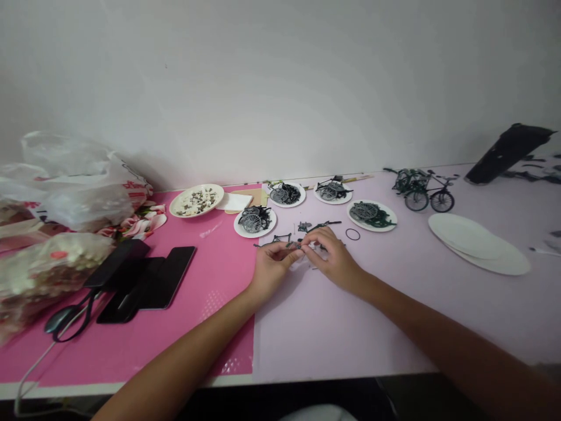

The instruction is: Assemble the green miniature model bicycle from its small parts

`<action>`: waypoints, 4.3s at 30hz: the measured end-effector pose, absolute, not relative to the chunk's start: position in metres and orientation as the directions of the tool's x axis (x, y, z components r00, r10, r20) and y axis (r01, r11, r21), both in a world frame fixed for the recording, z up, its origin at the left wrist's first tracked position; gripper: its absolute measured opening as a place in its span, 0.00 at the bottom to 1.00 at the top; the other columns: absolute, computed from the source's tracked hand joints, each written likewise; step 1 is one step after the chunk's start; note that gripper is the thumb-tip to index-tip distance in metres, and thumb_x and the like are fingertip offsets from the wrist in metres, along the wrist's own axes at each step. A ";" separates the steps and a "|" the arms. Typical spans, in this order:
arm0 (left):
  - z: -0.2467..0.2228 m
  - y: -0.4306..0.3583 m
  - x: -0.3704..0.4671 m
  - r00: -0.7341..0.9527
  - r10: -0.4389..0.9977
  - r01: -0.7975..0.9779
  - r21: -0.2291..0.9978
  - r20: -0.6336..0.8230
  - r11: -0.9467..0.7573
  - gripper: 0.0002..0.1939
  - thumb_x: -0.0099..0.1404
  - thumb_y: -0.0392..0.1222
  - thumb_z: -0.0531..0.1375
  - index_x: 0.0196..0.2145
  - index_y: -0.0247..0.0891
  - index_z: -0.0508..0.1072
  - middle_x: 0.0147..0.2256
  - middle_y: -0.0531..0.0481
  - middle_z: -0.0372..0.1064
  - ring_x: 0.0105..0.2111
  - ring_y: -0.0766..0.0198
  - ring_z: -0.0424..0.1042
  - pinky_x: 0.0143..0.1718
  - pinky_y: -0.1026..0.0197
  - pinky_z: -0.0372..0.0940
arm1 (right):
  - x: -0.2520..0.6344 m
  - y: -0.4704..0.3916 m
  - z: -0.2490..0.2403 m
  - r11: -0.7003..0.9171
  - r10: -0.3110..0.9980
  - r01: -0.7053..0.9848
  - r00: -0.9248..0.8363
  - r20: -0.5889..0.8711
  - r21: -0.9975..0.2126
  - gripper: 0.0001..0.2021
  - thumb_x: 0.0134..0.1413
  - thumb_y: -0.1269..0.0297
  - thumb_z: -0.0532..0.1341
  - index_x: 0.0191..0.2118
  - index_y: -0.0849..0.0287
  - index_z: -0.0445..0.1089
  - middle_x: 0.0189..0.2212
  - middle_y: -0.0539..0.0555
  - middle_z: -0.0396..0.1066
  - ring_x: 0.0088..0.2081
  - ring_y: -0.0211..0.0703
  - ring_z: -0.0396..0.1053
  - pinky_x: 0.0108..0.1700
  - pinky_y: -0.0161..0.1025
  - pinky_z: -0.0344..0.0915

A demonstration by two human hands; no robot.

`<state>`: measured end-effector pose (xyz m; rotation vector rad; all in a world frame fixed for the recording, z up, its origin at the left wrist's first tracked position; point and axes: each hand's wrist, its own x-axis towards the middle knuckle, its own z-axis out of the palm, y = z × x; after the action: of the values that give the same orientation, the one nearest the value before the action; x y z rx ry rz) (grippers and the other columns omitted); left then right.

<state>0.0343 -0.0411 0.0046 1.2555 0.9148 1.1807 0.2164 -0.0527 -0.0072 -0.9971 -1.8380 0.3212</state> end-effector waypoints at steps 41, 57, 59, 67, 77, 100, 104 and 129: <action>-0.005 -0.042 0.035 0.138 0.983 -0.078 0.991 0.120 -0.110 0.15 0.54 0.47 0.75 0.35 0.34 0.84 0.38 0.42 0.83 0.39 0.54 0.81 0.46 0.55 0.75 | 0.216 -0.054 -0.005 0.626 0.751 0.506 -0.188 0.633 -0.593 0.03 0.68 0.66 0.61 0.39 0.52 0.69 0.37 0.54 0.75 0.45 0.52 0.70 0.49 0.52 0.68; -0.003 -0.041 0.033 0.178 0.970 -0.066 0.986 0.163 -0.154 0.18 0.56 0.52 0.75 0.38 0.36 0.85 0.41 0.41 0.84 0.44 0.51 0.81 0.51 0.50 0.75 | 0.218 -0.053 -0.005 0.617 0.760 0.500 -0.179 0.625 -0.607 0.03 0.68 0.65 0.61 0.39 0.52 0.69 0.37 0.54 0.75 0.45 0.52 0.71 0.48 0.52 0.69; -0.004 -0.040 0.032 0.172 0.971 -0.072 0.986 0.163 -0.153 0.18 0.55 0.52 0.76 0.37 0.36 0.84 0.41 0.41 0.83 0.43 0.51 0.81 0.51 0.49 0.74 | 0.217 -0.053 -0.005 0.620 0.757 0.497 -0.173 0.630 -0.608 0.03 0.68 0.65 0.61 0.39 0.51 0.70 0.37 0.54 0.75 0.45 0.52 0.71 0.48 0.52 0.69; -0.006 -0.039 0.033 0.171 0.972 -0.089 0.985 0.159 -0.145 0.16 0.54 0.51 0.76 0.33 0.37 0.83 0.36 0.43 0.83 0.38 0.55 0.80 0.45 0.54 0.74 | 0.217 -0.054 -0.003 0.629 0.748 0.497 -0.180 0.639 -0.598 0.03 0.68 0.66 0.61 0.39 0.51 0.70 0.37 0.54 0.75 0.44 0.52 0.71 0.46 0.51 0.69; 0.000 -0.041 0.032 0.183 0.965 -0.071 0.982 0.188 -0.178 0.15 0.55 0.51 0.75 0.34 0.37 0.85 0.36 0.43 0.83 0.37 0.54 0.80 0.45 0.54 0.74 | 0.217 -0.053 -0.009 0.551 0.819 0.430 -0.111 0.564 -0.715 0.04 0.69 0.61 0.61 0.39 0.52 0.71 0.38 0.54 0.74 0.43 0.50 0.72 0.47 0.48 0.70; 0.004 -0.045 0.034 0.199 0.966 -0.063 0.986 0.166 -0.156 0.15 0.57 0.49 0.74 0.35 0.34 0.84 0.36 0.42 0.83 0.36 0.55 0.80 0.43 0.56 0.74 | 0.217 -0.054 -0.009 0.467 0.874 0.406 -0.080 0.479 -0.786 0.03 0.66 0.63 0.61 0.39 0.53 0.71 0.37 0.52 0.74 0.39 0.45 0.71 0.43 0.42 0.69; 0.003 -0.044 0.035 0.195 0.970 -0.058 0.989 0.144 -0.135 0.14 0.57 0.48 0.74 0.35 0.34 0.84 0.35 0.43 0.83 0.35 0.57 0.80 0.39 0.58 0.73 | 0.215 -0.056 -0.012 0.454 0.881 0.414 -0.078 0.466 -0.789 0.03 0.65 0.63 0.61 0.40 0.53 0.71 0.39 0.53 0.74 0.40 0.45 0.71 0.44 0.42 0.70; -0.004 -0.040 0.035 0.249 0.958 0.031 0.987 0.144 -0.157 0.12 0.60 0.46 0.72 0.38 0.35 0.83 0.34 0.44 0.82 0.34 0.59 0.79 0.37 0.60 0.69 | 0.312 0.014 -0.040 0.126 0.898 0.962 -0.007 0.440 -0.241 0.12 0.66 0.59 0.59 0.37 0.57 0.78 0.44 0.63 0.78 0.53 0.64 0.64 0.55 0.59 0.62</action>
<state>0.0348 -0.0404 -0.0039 1.4650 0.9816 1.1045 0.3115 0.0144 -0.0399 -1.7904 -1.9231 -0.1740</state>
